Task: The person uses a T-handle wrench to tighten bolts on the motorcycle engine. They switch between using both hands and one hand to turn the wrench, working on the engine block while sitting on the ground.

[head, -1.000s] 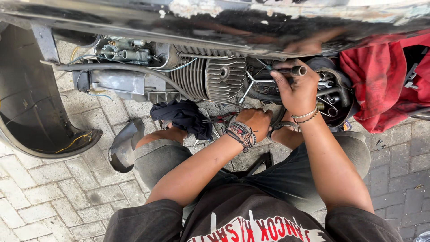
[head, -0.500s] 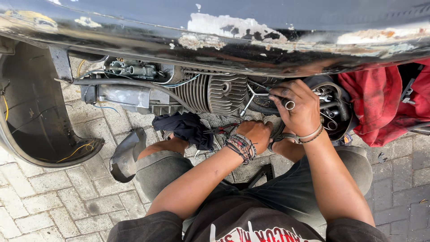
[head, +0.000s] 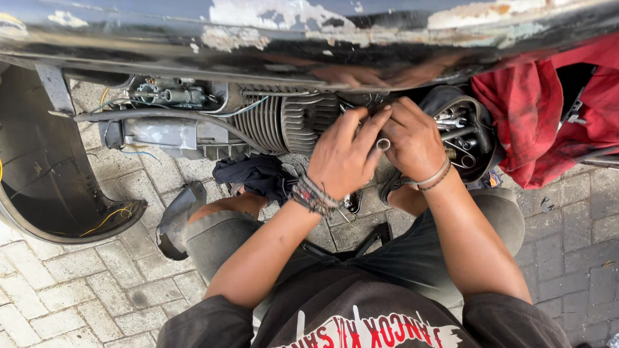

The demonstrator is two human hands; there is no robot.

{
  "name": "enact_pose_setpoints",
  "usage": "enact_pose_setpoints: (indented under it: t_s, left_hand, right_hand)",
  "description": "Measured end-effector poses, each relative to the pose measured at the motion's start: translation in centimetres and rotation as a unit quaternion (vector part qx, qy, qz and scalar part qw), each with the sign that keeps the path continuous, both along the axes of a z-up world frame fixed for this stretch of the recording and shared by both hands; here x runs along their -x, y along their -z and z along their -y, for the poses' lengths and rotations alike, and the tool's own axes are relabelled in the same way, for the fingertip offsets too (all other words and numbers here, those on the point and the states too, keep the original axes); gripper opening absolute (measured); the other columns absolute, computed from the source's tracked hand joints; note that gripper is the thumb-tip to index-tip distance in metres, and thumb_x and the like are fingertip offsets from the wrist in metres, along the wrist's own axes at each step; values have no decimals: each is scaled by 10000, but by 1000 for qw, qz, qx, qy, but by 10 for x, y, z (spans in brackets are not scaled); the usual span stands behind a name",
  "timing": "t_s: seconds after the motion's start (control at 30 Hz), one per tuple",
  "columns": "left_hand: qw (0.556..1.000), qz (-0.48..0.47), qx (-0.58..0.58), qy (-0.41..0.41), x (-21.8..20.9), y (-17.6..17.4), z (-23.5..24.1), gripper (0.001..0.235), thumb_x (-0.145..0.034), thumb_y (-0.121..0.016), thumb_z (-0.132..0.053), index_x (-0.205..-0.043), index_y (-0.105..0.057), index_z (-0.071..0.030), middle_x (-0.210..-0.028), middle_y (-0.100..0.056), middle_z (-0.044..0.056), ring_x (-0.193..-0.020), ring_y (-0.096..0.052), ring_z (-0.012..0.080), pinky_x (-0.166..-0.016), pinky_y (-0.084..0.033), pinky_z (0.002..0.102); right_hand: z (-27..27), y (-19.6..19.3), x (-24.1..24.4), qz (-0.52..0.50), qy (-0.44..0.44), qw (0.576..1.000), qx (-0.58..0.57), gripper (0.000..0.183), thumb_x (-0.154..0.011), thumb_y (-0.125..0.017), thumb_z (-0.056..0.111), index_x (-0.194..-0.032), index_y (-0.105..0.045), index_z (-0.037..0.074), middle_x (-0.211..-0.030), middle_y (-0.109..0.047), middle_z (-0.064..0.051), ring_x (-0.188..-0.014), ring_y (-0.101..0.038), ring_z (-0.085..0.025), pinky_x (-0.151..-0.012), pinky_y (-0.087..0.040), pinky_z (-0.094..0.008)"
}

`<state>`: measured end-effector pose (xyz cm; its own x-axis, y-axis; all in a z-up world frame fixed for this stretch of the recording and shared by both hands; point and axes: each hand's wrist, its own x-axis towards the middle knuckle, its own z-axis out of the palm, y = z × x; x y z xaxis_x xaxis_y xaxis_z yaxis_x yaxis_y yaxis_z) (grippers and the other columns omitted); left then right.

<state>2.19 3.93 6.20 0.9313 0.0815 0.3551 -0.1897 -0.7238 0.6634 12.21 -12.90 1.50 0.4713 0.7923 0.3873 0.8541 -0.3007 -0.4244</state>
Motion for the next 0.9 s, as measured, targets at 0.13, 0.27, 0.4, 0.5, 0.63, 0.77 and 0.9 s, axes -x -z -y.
enact_pose_setpoints:
  t_s: [0.13,0.27,0.4,0.5,0.63,0.77,0.9]
  left_hand:
    - [996,36,-85,0,-6,33,3,372,-1014,-545,-221,-1377,-600,-159,-1163,-574,78,-1010,-688,316,-794,-602,418]
    - [994,53,-96,-13,-6,47,6,245,-1006,-568,-197,-1221,-655,-115,-1137,-609,85,-1024,-679,299,-795,-588,407]
    - [996,44,-64,-36,-10,26,11,193,-1035,-543,-217,-1145,-660,-111,-1148,-646,71,-986,-707,289,-790,-597,406]
    - [996,44,-49,-54,-14,22,15,234,-1075,-472,-269,-1158,-627,-115,-1122,-666,69,-962,-720,293,-787,-596,407]
    - [995,44,-65,-68,-19,24,19,229,-1075,-484,-272,-1166,-624,-115,-1121,-682,68,-979,-723,281,-791,-599,399]
    - [995,11,-32,-98,-23,41,22,242,-1018,-545,-184,-1245,-599,-117,-1068,-672,117,-992,-719,334,-833,-600,431]
    - [993,-24,62,-97,-29,50,24,254,-1029,-513,-208,-1246,-593,-102,-1036,-703,151,-969,-740,351,-827,-618,438]
  right_hand:
    - [5,-1,1,-55,14,998,-27,241,-1050,-605,142,-879,-648,-23,-863,-601,-204,-804,-611,-467,-614,-519,-532]
    - [21,-18,-6,-119,79,989,42,311,-840,-793,87,-1103,-695,-46,-901,-635,-229,-894,-642,-480,-755,-531,-589]
    - [45,12,-11,-135,145,971,133,273,-891,-800,155,-1121,-738,23,-853,-647,-170,-890,-660,-419,-784,-539,-541]
    - [44,17,-12,-173,185,964,75,282,-975,-753,145,-1220,-704,16,-864,-676,-213,-882,-667,-471,-764,-524,-587]
    - [37,32,-10,-206,211,955,25,266,-995,-709,90,-1232,-668,-23,-913,-691,-267,-916,-667,-522,-763,-512,-613]
    - [28,74,-4,-483,251,827,-138,320,-1028,-626,64,-1329,-579,-34,-986,-691,-189,-812,-706,-252,-620,-570,-323]
    - [14,76,1,-653,283,661,-238,284,-1057,-506,96,-1307,-539,-35,-924,-700,-100,-676,-740,-173,-513,-624,-250]
